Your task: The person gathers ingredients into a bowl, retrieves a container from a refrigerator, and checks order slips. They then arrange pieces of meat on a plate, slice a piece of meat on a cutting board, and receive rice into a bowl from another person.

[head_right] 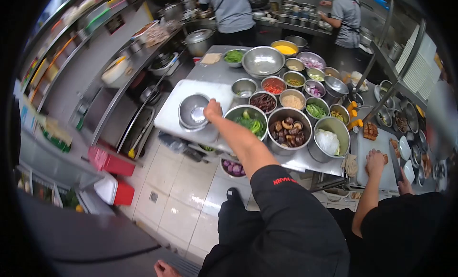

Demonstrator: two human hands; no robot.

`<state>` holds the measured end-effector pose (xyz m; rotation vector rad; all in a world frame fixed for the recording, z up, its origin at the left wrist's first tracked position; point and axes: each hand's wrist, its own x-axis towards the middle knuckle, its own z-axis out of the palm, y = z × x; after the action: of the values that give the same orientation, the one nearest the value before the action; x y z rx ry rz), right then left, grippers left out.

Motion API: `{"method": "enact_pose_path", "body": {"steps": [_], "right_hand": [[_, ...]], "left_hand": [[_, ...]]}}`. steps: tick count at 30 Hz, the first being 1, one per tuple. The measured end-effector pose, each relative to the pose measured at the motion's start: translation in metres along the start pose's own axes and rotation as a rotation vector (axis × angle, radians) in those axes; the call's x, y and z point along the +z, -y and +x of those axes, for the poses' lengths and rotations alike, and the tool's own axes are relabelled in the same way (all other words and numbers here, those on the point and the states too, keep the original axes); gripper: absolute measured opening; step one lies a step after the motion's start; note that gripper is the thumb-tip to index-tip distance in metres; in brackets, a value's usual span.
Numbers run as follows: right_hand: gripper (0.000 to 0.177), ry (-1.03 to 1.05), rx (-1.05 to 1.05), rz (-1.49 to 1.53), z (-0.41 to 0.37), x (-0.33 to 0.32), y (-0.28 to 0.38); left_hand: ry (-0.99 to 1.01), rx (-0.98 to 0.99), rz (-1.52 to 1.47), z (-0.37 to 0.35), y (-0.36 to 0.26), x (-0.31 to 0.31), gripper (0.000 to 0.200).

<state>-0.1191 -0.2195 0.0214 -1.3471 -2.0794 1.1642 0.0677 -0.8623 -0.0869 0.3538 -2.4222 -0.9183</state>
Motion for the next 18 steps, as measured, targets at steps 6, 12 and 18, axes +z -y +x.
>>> {"method": "enact_pose_path", "body": {"steps": [6, 12, 18], "right_hand": [[0.049, 0.05, -0.025, -0.252, 0.027, 0.0, -0.02], [0.046, -0.073, 0.021, -0.176, -0.025, -0.126, -0.015], [0.023, -0.468, 0.369, 0.297, -0.11, -0.265, -0.084]], "left_hand": [[0.481, 0.339, -0.587, 0.126, -0.316, 0.186, 0.018], [1.207, 0.064, -1.038, 0.106, -0.567, 0.353, 0.02], [2.061, 0.373, -0.662, -0.105, -0.671, 0.431, 0.062]]}}
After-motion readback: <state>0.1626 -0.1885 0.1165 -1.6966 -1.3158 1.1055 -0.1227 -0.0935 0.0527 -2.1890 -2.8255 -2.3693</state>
